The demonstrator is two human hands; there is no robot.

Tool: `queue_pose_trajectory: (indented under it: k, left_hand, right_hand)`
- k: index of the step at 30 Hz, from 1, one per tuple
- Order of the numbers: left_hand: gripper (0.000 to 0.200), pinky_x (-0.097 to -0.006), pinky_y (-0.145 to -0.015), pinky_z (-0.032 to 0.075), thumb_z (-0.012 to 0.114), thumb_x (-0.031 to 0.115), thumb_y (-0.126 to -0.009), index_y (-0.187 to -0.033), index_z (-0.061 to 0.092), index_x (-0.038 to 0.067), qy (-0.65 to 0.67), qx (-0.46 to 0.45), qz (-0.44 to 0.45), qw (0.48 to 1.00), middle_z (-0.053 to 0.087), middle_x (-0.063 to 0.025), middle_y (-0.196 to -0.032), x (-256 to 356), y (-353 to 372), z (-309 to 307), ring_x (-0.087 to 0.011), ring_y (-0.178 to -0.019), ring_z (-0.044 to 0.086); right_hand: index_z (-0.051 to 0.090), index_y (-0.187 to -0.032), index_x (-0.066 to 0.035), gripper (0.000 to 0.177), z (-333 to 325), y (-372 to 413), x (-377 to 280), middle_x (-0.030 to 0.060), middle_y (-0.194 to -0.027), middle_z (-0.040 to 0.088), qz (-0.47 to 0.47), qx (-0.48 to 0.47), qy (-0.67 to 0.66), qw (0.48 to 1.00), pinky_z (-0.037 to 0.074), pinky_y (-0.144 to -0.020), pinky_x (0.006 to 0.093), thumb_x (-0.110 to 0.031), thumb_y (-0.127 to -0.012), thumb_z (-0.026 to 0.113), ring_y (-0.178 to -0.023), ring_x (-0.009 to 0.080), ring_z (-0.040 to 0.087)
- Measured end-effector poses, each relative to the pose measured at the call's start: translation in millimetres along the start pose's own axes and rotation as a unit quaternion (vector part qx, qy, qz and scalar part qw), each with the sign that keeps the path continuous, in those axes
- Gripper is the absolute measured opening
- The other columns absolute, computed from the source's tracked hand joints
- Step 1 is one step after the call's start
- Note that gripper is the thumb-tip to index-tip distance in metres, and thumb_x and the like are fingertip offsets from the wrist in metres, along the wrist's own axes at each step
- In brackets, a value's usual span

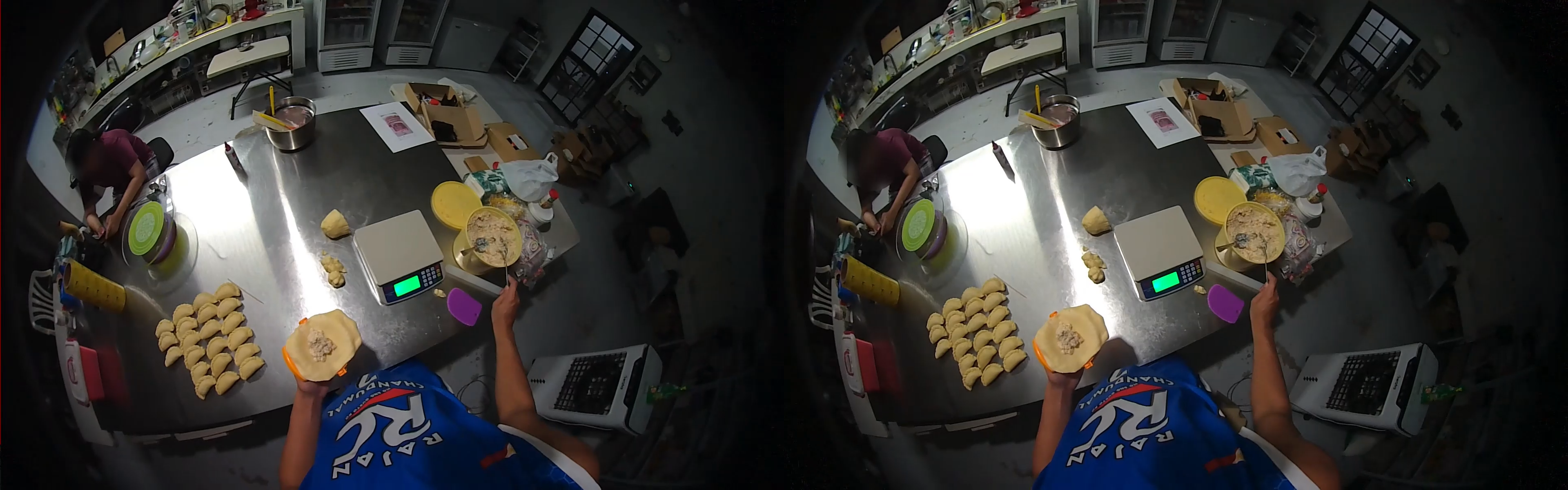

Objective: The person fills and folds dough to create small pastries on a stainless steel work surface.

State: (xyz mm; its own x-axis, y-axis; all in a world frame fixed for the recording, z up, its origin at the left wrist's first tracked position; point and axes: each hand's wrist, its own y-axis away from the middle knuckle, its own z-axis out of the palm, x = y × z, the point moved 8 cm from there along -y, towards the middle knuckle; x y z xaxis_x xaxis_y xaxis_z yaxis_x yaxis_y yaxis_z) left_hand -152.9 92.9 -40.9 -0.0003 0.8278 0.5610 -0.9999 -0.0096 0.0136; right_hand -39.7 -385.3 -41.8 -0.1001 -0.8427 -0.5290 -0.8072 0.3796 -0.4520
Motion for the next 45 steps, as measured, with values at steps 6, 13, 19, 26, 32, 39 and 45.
queue_pose_trajectory:
  k: [6, 13, 19, 26, 32, 39, 45]
  left_hand:
    - [0.069, -0.0469, -0.094, 0.05, 0.05, 0.055, -0.09, -0.142, 0.034, 0.013, -0.082, 0.001, 0.027, 0.996, 0.044, -0.0107, -0.14, 6.3, 3.2, 10.3, -0.0295, -0.124, 0.049]
    - [0.069, -0.0459, -0.1, 0.046, 0.05, 0.054, -0.091, -0.144, 0.031, 0.014, 0.053, -0.008, -0.003, 0.999, 0.042, -0.0101, -0.142, -2.1, 1.4, 7.7, -0.0281, -0.127, 0.047]
    - [0.067, -0.0457, -0.103, 0.044, 0.052, 0.05, -0.091, -0.146, 0.03, 0.018, 0.048, -0.014, 0.005, 0.999, 0.04, -0.0098, -0.144, -1.1, 3.9, 2.7, -0.0277, -0.129, 0.045]
    - [0.07, -0.0464, -0.104, 0.041, 0.046, 0.057, -0.092, -0.146, 0.029, 0.017, 0.044, -0.015, -0.001, 0.999, 0.038, -0.0102, -0.145, -1.3, 9.8, -4.1, -0.0285, -0.13, 0.044]
    - [0.066, -0.0452, -0.104, 0.042, 0.053, 0.047, -0.092, -0.142, 0.034, 0.009, 0.098, -0.046, 0.026, 0.994, 0.044, -0.0119, -0.141, 11.7, 10.3, 9.9, -0.0282, -0.127, 0.047]
    - [0.07, -0.0459, -0.104, 0.043, 0.05, 0.053, -0.092, -0.147, 0.028, 0.017, 0.005, -0.029, 0.014, 0.999, 0.038, -0.0128, -0.145, 15.7, 17.6, 9.8, -0.0304, -0.13, 0.043]
    - [0.065, -0.0451, -0.104, 0.042, 0.051, 0.047, -0.093, -0.142, 0.035, 0.009, 0.092, -0.035, 0.038, 0.994, 0.043, -0.0128, -0.141, 23.2, 19.0, 16.7, -0.0285, -0.127, 0.047]
  right_hand:
    - [0.049, -0.117, -0.002, 0.023, 18.5, 1.1, 10.0, 0.0188, -0.071, 0.056, 0.017, -0.03, -0.036, 0.999, 0.044, -0.058, 0.0401, -0.004, -0.095, 0.042, -0.066, 0.0375, 0.059]
    - [0.05, -0.116, -0.003, 0.023, 19.6, -10.3, 3.3, 0.0179, -0.067, 0.054, -0.007, -0.041, 0.027, 0.999, 0.043, -0.057, 0.0398, -0.004, -0.095, 0.042, -0.062, 0.0354, 0.057]
    - [0.05, -0.116, -0.004, 0.024, 8.6, -11.6, -4.3, 0.0188, -0.069, 0.056, 0.02, -0.017, 0.002, 1.0, 0.045, -0.059, 0.0406, -0.003, -0.094, 0.042, -0.066, 0.0363, 0.059]
    - [0.05, -0.115, -0.003, 0.023, 3.9, -11.9, -14.2, 0.025, -0.076, 0.06, -0.006, -0.037, 0.043, 0.998, 0.044, -0.062, 0.047, -0.002, -0.093, 0.042, -0.076, 0.0442, 0.06]
    - [0.048, -0.115, -0.004, 0.023, 7.3, -11.3, -11.2, 0.0276, -0.078, 0.061, 0.019, -0.077, 0.045, 0.996, 0.043, -0.062, 0.0503, -0.001, -0.093, 0.042, -0.079, 0.0475, 0.059]
    - [0.049, -0.112, -0.005, 0.022, 12.2, -6.7, -2.8, 0.0288, -0.078, 0.061, 0.03, -0.081, 0.045, 0.995, 0.043, -0.062, 0.0503, 0.0, -0.091, 0.043, -0.08, 0.0471, 0.06]
    - [0.051, -0.111, -0.001, 0.023, 5.9, -9.7, -15.8, 0.0244, -0.092, 0.061, 0.026, -0.087, 0.052, 0.994, 0.045, -0.072, 0.0455, 0.002, -0.09, 0.044, -0.087, 0.0462, 0.057]
